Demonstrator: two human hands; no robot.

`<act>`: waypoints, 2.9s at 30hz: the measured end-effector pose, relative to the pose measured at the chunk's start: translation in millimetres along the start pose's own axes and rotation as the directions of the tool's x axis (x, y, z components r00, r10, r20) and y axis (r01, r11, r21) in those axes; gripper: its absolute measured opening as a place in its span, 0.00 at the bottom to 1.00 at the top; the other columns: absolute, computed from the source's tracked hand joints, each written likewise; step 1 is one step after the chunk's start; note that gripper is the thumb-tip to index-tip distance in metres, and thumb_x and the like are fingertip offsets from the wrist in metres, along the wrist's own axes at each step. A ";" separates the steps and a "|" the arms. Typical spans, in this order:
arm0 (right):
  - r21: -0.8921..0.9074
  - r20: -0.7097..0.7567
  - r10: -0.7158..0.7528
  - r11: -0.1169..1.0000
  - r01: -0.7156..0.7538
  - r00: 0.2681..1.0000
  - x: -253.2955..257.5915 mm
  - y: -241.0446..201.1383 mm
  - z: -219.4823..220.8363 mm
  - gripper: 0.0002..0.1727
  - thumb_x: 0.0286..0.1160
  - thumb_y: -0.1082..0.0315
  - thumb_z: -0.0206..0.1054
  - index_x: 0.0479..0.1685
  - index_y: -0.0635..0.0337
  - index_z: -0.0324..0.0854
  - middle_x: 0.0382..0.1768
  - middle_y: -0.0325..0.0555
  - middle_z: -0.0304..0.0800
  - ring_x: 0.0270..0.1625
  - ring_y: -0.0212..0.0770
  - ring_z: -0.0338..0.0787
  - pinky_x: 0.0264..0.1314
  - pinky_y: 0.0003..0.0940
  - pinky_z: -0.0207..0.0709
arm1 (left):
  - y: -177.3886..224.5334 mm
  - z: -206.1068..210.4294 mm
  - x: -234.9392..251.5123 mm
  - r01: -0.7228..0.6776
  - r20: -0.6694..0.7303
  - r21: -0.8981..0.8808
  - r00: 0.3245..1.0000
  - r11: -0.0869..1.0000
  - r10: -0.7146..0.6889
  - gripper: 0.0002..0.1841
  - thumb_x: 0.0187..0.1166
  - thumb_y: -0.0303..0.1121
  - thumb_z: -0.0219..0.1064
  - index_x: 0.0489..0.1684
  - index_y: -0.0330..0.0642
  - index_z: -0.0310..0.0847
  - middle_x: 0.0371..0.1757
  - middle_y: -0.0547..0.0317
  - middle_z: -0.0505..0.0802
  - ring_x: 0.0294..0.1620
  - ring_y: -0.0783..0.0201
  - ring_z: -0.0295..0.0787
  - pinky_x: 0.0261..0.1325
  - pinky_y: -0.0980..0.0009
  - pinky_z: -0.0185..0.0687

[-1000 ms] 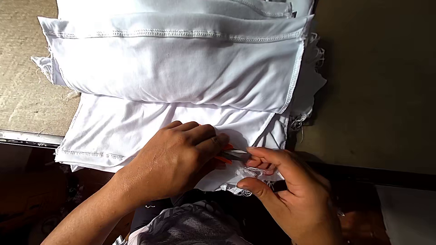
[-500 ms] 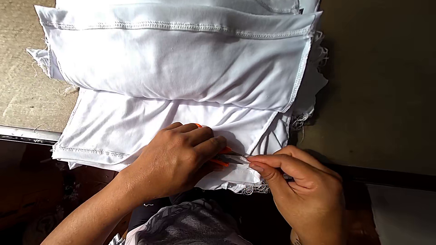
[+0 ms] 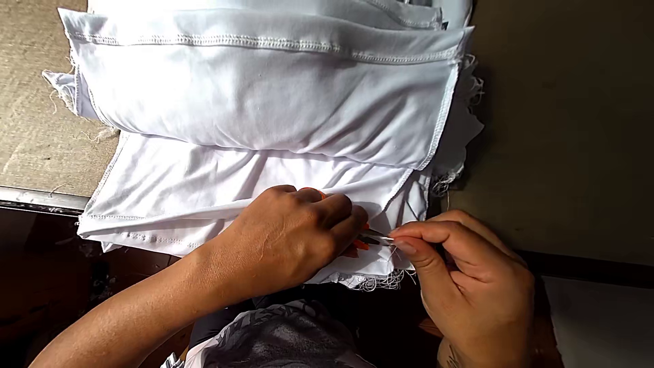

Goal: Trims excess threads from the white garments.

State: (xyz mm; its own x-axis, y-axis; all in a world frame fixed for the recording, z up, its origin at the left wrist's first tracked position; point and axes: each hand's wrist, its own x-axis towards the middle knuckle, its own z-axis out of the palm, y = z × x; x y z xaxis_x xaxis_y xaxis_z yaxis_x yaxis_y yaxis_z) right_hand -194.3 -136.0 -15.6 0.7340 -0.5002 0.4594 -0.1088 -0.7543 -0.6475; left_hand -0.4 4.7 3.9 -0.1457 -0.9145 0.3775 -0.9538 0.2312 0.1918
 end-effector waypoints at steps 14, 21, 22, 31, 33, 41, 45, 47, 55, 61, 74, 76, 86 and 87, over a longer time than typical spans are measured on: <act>-0.019 -0.020 -0.030 0.999 0.030 0.999 1.5 -0.3 0.8 0.13 0.84 0.58 0.65 0.37 0.54 0.89 0.33 0.29 0.78 0.40 0.16 0.77 0.43 0.08 0.69 | 1.1 9.4 1.7 -0.028 -0.055 -0.030 0.998 0.999 0.026 0.15 0.88 0.38 0.60 0.57 0.41 0.91 0.37 0.57 0.91 0.33 0.59 0.85 0.29 0.67 0.71; 0.009 -0.024 -0.037 0.999 0.038 0.999 3.0 -0.4 -0.4 0.12 0.84 0.58 0.66 0.37 0.54 0.88 0.34 0.28 0.78 0.40 0.14 0.77 0.41 0.06 0.69 | 0.0 11.3 3.0 -0.034 -0.065 -0.043 0.997 0.999 0.031 0.15 0.88 0.38 0.60 0.56 0.40 0.92 0.35 0.57 0.91 0.32 0.59 0.86 0.28 0.67 0.72; 0.009 -0.023 -0.035 0.999 0.035 0.999 3.1 -0.8 -0.8 0.12 0.84 0.58 0.66 0.37 0.54 0.89 0.34 0.28 0.78 0.40 0.14 0.77 0.41 0.06 0.69 | 0.2 10.1 3.9 -0.033 -0.056 -0.037 0.998 0.999 0.031 0.17 0.88 0.39 0.60 0.58 0.40 0.91 0.36 0.57 0.90 0.33 0.59 0.86 0.28 0.67 0.73; 0.056 -0.041 -0.055 0.997 0.058 0.998 6.7 -3.5 1.2 0.10 0.84 0.59 0.66 0.39 0.53 0.89 0.35 0.27 0.79 0.40 0.14 0.78 0.43 0.06 0.71 | 4.1 13.0 11.2 -0.072 -0.059 -0.025 0.996 0.997 0.070 0.13 0.86 0.32 0.59 0.50 0.44 0.93 0.32 0.59 0.89 0.30 0.60 0.82 0.27 0.66 0.67; 0.126 0.026 -0.054 0.991 0.050 0.998 1.6 1.7 -12.4 0.10 0.85 0.54 0.65 0.40 0.46 0.87 0.36 0.23 0.79 0.40 0.13 0.79 0.41 0.06 0.72 | 3.1 13.5 8.1 -0.041 -0.066 -0.063 0.997 0.997 0.037 0.14 0.87 0.35 0.60 0.52 0.42 0.93 0.34 0.58 0.90 0.32 0.59 0.85 0.28 0.66 0.71; -0.260 0.658 0.237 0.962 -0.080 0.715 -34.4 -1.7 -93.5 0.19 0.80 0.55 0.69 0.39 0.66 0.89 0.27 0.56 0.89 0.25 0.48 0.86 0.28 0.44 0.78 | -12.4 -7.8 -13.9 0.114 -0.071 -0.445 0.984 0.888 -0.162 0.21 0.90 0.44 0.55 0.59 0.33 0.82 0.44 0.62 0.86 0.45 0.76 0.83 0.47 0.81 0.81; -0.276 0.157 0.096 0.960 -0.050 0.983 -25.2 -8.2 -28.8 0.24 0.85 0.45 0.62 0.49 0.59 0.85 0.35 0.43 0.78 0.29 0.29 0.72 0.28 0.23 0.63 | -10.4 -1.8 -12.5 0.112 -0.059 -0.436 0.987 0.893 -0.152 0.20 0.82 0.44 0.65 0.59 0.36 0.82 0.45 0.62 0.87 0.47 0.73 0.84 0.49 0.77 0.83; -0.264 0.112 0.012 0.964 0.018 0.994 -19.2 -2.2 -8.9 0.17 0.84 0.50 0.62 0.36 0.52 0.86 0.40 0.38 0.78 0.36 0.24 0.77 0.33 0.16 0.69 | -10.1 1.2 -12.3 0.120 -0.047 -0.376 0.988 0.919 -0.148 0.18 0.75 0.39 0.70 0.56 0.38 0.84 0.43 0.62 0.87 0.46 0.71 0.85 0.49 0.76 0.83; 0.257 0.646 -0.129 0.965 -0.055 0.752 -21.4 15.9 -102.8 0.12 0.84 0.59 0.68 0.37 0.57 0.88 0.47 0.42 0.91 0.54 0.30 0.88 0.59 0.22 0.81 | -11.2 6.1 -14.7 0.101 -0.058 -0.315 0.990 0.944 -0.126 0.14 0.74 0.35 0.68 0.52 0.38 0.87 0.40 0.61 0.88 0.44 0.66 0.85 0.44 0.72 0.81; -0.224 0.192 -0.017 0.973 0.060 0.981 -31.3 0.1 -44.0 0.20 0.77 0.44 0.71 0.39 0.53 0.81 0.37 0.40 0.86 0.39 0.27 0.82 0.41 0.18 0.74 | -11.6 0.1 -15.5 0.122 -0.053 -0.386 0.987 0.914 -0.154 0.14 0.68 0.28 0.66 0.50 0.38 0.87 0.39 0.64 0.88 0.42 0.72 0.84 0.44 0.77 0.81; 0.004 -0.052 -0.093 0.996 0.093 0.994 -22.7 2.4 6.0 0.11 0.79 0.59 0.73 0.32 0.54 0.88 0.44 0.36 0.98 0.50 0.26 0.95 0.53 0.19 0.88 | -9.2 6.8 -15.4 0.082 -0.050 -0.267 0.994 0.960 -0.099 0.07 0.73 0.34 0.69 0.42 0.43 0.89 0.32 0.63 0.86 0.36 0.65 0.83 0.37 0.71 0.76; 0.047 -0.049 -0.041 0.998 0.043 0.998 -28.7 4.1 0.5 0.09 0.79 0.57 0.73 0.34 0.50 0.89 0.44 0.32 0.98 0.49 0.27 0.96 0.51 0.19 0.90 | -8.6 7.5 -15.7 0.079 -0.048 -0.247 0.994 0.966 -0.093 0.07 0.76 0.34 0.67 0.41 0.44 0.89 0.33 0.63 0.87 0.37 0.64 0.84 0.37 0.70 0.77; 0.097 0.240 -0.182 0.982 0.163 0.954 -26.3 -10.7 -35.7 0.29 0.83 0.42 0.63 0.17 0.52 0.69 0.33 0.37 0.86 0.46 0.27 0.86 0.48 0.18 0.77 | -8.3 11.0 -15.7 0.064 -0.091 -0.226 0.992 0.972 -0.087 0.08 0.78 0.34 0.64 0.38 0.43 0.90 0.34 0.61 0.88 0.38 0.63 0.85 0.36 0.69 0.77; -0.004 0.131 -0.175 0.984 0.177 0.976 -26.6 -10.3 -25.8 0.28 0.78 0.40 0.68 0.19 0.50 0.70 0.35 0.34 0.83 0.47 0.25 0.84 0.49 0.17 0.75 | -8.2 11.1 -15.6 0.064 -0.100 -0.232 0.991 0.971 -0.089 0.08 0.78 0.33 0.64 0.37 0.42 0.90 0.38 0.59 0.90 0.42 0.63 0.87 0.39 0.69 0.80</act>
State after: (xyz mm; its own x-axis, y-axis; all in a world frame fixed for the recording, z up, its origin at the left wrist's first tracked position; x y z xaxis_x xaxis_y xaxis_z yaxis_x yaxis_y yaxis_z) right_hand -230.0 -125.9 -5.4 0.8230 -0.3006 0.4819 0.0201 -0.8325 -0.5536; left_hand 6.8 13.3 -13.7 -0.0330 -0.8937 0.4474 -0.8743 0.2427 0.4203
